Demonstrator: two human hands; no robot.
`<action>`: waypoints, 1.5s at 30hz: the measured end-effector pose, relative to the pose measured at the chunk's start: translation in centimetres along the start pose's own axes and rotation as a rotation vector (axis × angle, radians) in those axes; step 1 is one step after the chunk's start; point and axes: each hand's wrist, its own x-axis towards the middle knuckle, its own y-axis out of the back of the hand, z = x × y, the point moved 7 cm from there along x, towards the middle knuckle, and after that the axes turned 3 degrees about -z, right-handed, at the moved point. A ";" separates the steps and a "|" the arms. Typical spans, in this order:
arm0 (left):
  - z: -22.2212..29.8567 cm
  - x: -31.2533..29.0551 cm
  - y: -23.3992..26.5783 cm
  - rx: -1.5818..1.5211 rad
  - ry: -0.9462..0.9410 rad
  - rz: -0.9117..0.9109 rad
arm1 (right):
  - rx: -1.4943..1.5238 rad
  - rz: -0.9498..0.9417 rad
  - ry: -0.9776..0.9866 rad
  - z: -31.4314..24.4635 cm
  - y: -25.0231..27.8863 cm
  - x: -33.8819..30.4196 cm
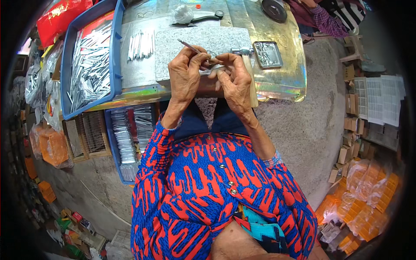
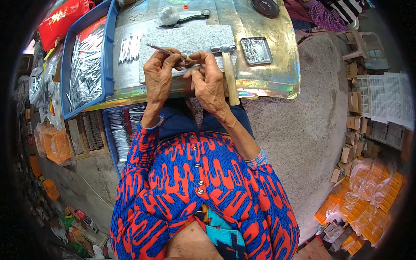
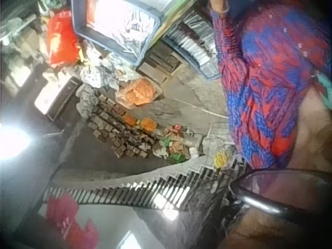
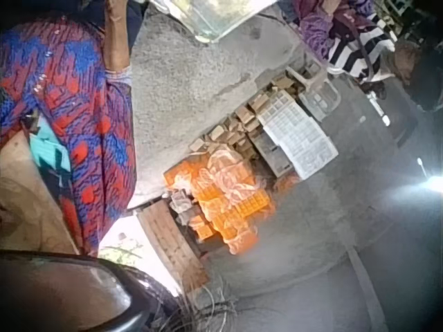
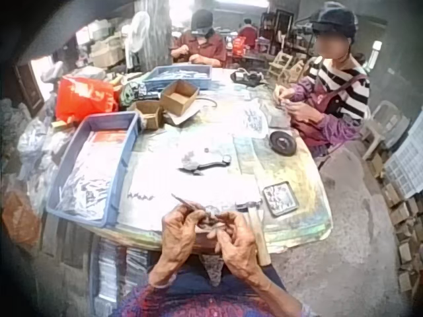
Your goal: Assembling small metal hardware components using a hammer and a punch on a metal base block.
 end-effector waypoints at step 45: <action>0.4 3.3 -1.3 0.462 -0.354 -0.310 | -0.059 -0.025 0.048 -3.6 1.2 3.7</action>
